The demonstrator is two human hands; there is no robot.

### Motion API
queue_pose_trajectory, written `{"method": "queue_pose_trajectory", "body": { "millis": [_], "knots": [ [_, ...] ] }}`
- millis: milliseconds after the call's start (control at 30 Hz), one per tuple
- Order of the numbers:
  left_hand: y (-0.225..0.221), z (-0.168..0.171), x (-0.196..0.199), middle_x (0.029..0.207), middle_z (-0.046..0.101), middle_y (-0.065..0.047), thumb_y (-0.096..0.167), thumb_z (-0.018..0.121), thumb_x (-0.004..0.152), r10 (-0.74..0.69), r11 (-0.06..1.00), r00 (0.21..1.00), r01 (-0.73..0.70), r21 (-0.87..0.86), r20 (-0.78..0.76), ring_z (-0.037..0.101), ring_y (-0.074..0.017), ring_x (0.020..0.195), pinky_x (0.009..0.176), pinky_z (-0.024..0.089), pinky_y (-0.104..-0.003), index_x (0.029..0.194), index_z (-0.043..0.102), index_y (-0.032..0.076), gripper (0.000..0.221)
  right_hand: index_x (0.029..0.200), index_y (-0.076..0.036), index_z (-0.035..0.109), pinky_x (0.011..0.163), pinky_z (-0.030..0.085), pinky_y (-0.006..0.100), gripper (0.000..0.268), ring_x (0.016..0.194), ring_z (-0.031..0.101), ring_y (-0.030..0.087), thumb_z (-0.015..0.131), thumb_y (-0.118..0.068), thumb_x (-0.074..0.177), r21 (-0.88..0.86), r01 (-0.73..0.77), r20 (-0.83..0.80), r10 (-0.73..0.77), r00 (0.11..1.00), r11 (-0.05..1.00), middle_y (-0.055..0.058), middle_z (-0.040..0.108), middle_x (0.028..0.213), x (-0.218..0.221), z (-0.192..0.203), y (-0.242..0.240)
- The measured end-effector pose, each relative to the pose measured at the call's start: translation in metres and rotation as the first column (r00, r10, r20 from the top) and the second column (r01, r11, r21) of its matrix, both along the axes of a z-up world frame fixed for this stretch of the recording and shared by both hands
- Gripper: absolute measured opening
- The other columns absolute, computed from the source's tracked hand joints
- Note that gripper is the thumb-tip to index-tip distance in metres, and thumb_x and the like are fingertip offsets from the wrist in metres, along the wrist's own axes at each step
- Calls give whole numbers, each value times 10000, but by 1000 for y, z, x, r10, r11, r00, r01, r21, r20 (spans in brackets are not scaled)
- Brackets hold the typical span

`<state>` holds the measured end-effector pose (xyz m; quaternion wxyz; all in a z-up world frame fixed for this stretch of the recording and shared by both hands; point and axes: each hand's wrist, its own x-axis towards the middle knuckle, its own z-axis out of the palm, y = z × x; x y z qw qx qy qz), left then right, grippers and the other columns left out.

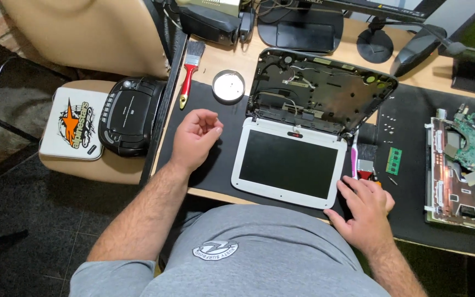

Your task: Disassembling a laptop to remove and clean the internal fan and bracket assembly using a screwdriver and brush.

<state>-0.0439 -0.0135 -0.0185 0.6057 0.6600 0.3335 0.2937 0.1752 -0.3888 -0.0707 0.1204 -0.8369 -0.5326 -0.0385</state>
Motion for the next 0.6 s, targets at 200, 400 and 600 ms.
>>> {"method": "queue_pose_trajectory", "body": {
  "millis": [200, 400, 600],
  "knots": [
    [-1, -24, 5, 944, 746, -28, 69, 733, 882, -90, 990, 993, 98, 103, -79, 713, -108, 870, 824, 579, -241, 1089, 682, 99, 216, 1282, -188, 733, 1051, 315, 492, 637, 1273, 543, 295, 743, -579, 780, 52, -3, -52, 6, 999, 999, -4, 682, 1379, -6, 12, 4],
    [-2, -20, 23, 965, 754, -69, 87, 782, 858, -119, 975, 968, 156, 159, -221, 649, -129, 699, 659, 566, -262, 1220, 703, 177, 382, 1230, -243, 736, 1036, 357, 437, 425, 1206, 581, 238, 793, -433, 854, 320, 85, 30, -100, 994, 943, -47, 680, 1274, 2, -6, -2],
    [-16, 0, 64, 1501, 460, -202, -20, 704, 924, -225, 941, 962, 173, 292, 155, 432, -284, 1392, 1157, 398, -429, 1554, 334, -4, 731, 1173, -268, 755, 1002, 373, 417, 348, 1161, 590, 222, 811, -389, 852, 345, 168, 42, -194, 980, 924, -72, 682, 1223, 14, -12, -9]
  ]
}}
